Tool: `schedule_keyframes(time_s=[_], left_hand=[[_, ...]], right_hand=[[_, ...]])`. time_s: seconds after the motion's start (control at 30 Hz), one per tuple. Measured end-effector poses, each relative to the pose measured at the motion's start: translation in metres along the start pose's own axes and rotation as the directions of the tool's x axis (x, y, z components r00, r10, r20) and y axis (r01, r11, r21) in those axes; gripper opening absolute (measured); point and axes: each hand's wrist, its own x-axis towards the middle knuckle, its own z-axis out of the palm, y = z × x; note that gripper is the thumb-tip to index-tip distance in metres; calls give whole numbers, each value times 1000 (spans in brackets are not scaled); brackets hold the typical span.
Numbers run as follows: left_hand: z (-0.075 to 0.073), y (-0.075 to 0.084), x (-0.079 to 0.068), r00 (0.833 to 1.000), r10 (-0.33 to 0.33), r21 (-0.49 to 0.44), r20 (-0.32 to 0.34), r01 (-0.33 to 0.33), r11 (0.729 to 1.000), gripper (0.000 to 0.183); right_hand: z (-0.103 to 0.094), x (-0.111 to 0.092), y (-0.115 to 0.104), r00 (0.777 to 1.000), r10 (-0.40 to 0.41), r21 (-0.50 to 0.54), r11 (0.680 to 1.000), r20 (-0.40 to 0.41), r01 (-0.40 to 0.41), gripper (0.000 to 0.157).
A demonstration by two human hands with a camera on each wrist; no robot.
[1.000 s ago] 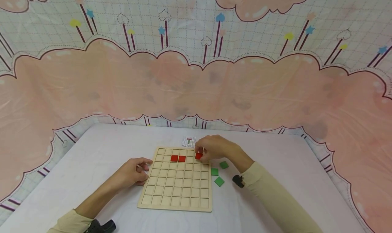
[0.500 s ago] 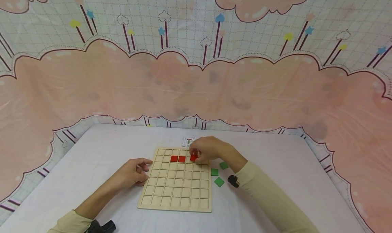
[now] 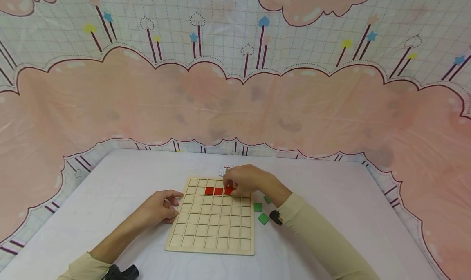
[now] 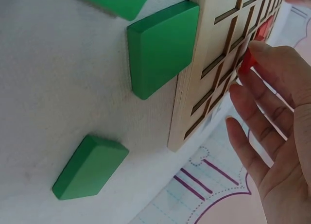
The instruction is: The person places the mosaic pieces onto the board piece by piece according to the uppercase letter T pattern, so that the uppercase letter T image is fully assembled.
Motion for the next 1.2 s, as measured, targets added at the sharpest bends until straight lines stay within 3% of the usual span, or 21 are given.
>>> schedule_keyframes(time_s=[0.43, 1.2], left_hand=[[0, 1, 0, 1000, -10, -14, 20, 10, 1000, 56], [0, -2, 1, 1000, -1, -15, 6, 1, 1000, 55]], right_hand=[[2, 1, 0, 1000, -12, 26, 1000, 1, 12, 25], [2, -33, 14, 998, 48, 146, 988, -30, -43, 25]])
